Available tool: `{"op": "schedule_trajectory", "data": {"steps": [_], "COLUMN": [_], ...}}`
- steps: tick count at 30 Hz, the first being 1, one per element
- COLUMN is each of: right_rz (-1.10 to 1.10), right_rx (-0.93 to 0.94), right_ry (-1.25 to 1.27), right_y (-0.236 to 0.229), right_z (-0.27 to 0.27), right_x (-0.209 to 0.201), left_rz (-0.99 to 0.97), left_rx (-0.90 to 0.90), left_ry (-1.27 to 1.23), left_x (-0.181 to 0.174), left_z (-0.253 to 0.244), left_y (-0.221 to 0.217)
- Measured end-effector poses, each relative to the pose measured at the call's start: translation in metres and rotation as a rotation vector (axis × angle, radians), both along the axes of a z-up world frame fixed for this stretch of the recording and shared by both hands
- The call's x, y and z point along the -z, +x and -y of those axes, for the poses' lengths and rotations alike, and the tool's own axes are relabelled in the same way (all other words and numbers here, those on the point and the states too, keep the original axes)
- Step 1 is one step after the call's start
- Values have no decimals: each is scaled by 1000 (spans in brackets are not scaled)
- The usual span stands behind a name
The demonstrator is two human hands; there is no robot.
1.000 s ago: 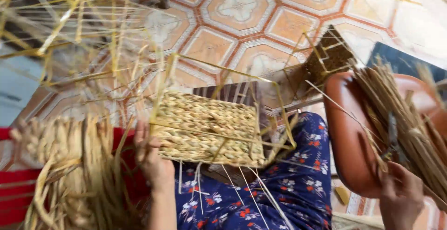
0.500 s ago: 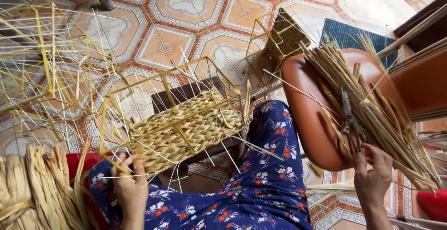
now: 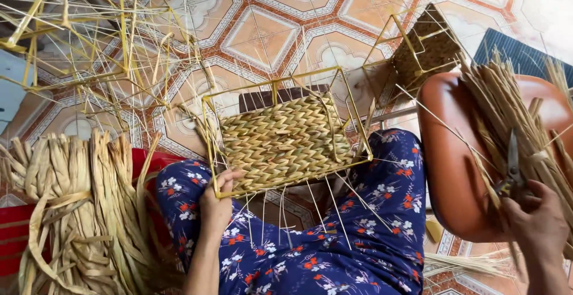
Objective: Weaving dried plant fibers into a rectangular metal frame to create a basket.
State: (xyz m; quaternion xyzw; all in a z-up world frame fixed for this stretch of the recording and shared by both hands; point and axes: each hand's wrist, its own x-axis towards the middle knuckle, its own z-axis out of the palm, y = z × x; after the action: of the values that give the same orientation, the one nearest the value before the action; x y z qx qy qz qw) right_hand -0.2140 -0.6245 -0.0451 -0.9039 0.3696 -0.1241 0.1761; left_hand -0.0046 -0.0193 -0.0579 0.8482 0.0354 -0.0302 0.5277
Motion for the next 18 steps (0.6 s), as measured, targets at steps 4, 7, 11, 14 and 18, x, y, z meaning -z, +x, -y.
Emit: {"op": "schedule_trajectory", "data": {"steps": [4, 7, 11, 14, 18], "right_rz": [235, 130, 219, 433, 605], "right_rx": [-4, -24, -99, -76, -106], "right_ry": [365, 149, 221, 320, 299], "right_y": [-26, -35, -6, 26, 28], "right_z": [56, 95, 55, 11, 36], "right_x": [36, 58, 10, -44, -35], "left_rz": [-68, 33, -189, -172, -154], "left_rx": [-43, 111, 61, 128, 48], "left_ry": [-7, 132, 132, 186, 228], "left_x": [-16, -32, -45, -42, -46], "left_z": [-9, -22, -32, -29, -24], "left_y": [-9, -4, -7, -9, -8]}}
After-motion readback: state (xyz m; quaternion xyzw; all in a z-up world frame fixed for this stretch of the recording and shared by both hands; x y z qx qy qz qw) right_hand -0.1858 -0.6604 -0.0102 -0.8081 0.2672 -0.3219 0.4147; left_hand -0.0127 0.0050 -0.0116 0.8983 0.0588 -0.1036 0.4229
